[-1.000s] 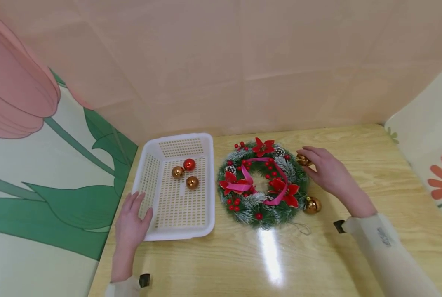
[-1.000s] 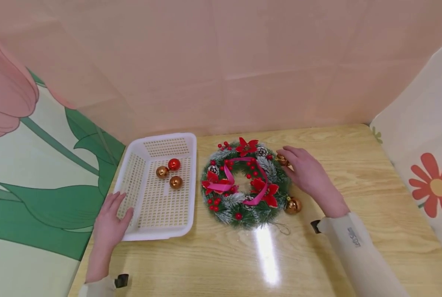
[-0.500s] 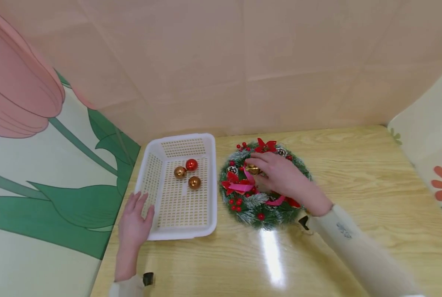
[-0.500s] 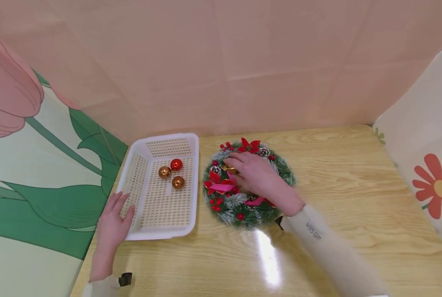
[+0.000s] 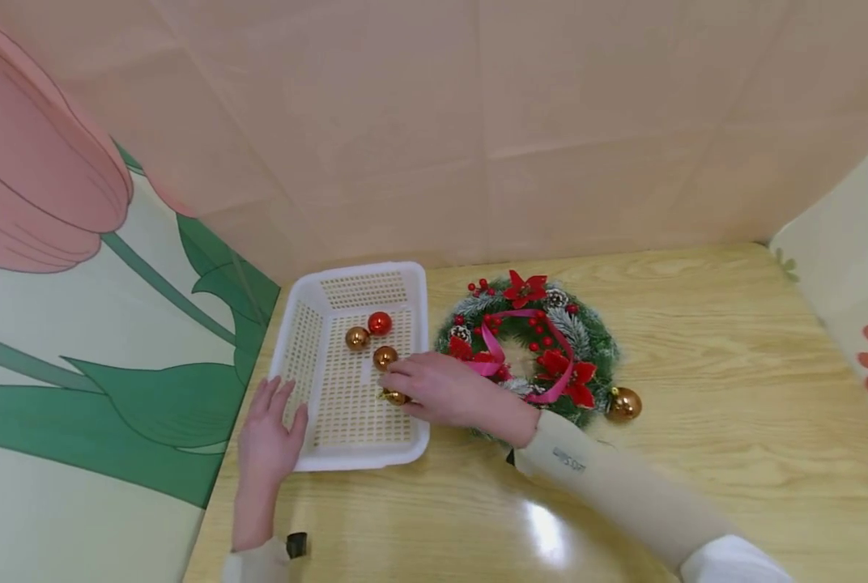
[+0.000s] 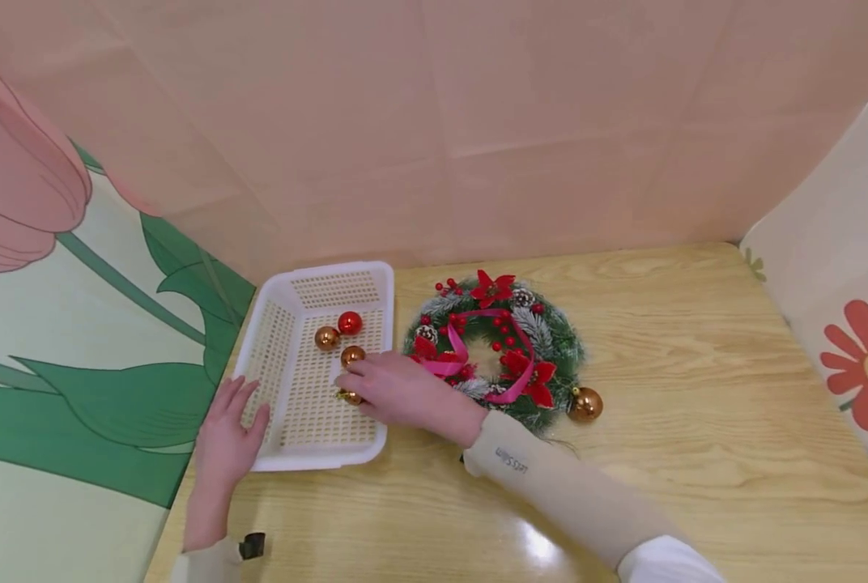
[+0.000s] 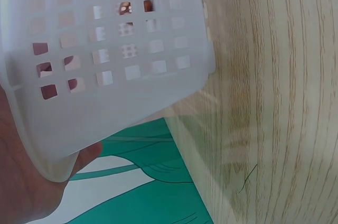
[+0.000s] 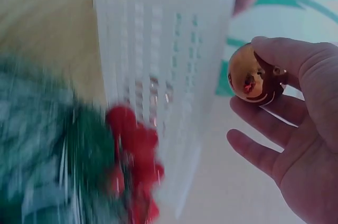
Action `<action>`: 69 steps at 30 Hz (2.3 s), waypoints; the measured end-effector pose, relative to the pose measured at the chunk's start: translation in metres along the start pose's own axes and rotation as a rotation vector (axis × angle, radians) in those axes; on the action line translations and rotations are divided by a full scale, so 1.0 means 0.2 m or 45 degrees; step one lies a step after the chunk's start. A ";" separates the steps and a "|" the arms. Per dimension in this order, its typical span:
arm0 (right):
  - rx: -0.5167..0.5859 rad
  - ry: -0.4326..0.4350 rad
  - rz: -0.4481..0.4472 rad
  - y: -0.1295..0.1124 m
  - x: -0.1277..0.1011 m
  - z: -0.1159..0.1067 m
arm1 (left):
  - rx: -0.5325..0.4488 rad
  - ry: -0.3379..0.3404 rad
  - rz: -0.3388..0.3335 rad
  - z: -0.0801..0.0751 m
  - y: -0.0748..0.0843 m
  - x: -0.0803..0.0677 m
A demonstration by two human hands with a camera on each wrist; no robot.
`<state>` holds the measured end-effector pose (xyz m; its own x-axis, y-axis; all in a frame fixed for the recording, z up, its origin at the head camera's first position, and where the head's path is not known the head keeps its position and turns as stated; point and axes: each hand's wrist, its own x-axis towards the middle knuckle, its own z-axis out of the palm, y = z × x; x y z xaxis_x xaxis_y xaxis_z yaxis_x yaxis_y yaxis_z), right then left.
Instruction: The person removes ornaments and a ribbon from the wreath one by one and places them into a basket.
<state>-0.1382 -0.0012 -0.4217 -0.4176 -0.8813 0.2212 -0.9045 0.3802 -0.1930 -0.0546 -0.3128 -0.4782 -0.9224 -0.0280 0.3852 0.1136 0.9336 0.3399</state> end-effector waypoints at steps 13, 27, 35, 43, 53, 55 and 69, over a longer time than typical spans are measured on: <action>-0.123 -0.165 -0.016 -0.12 0.26 0.22 | -0.003 0.000 -0.014 -0.01 0.00 -0.01; -0.193 -0.216 0.018 -0.16 0.38 0.37 | -0.012 -0.034 -0.079 0.00 0.01 -0.01; -0.235 -0.222 0.026 -0.13 0.40 0.44 | 0.006 -0.031 -0.066 0.00 0.03 0.00; -0.247 -0.234 0.030 -0.13 0.40 0.46 | 0.015 -0.031 -0.066 -0.01 0.02 0.00; -0.211 -0.339 0.108 -0.12 0.41 0.47 | 0.015 -0.038 -0.071 0.00 0.02 0.00; -0.198 -0.356 0.124 -0.12 0.40 0.47 | 0.015 -0.041 -0.077 0.00 0.02 0.00; -0.211 -0.402 0.162 -0.12 0.38 0.48 | 0.006 -0.059 -0.098 0.01 0.02 -0.01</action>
<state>-0.1401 -0.1046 -0.4914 -0.5037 -0.8574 -0.1052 -0.8596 0.5096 -0.0372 -0.0521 -0.3078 -0.4795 -0.9445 -0.0829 0.3180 0.0403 0.9311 0.3625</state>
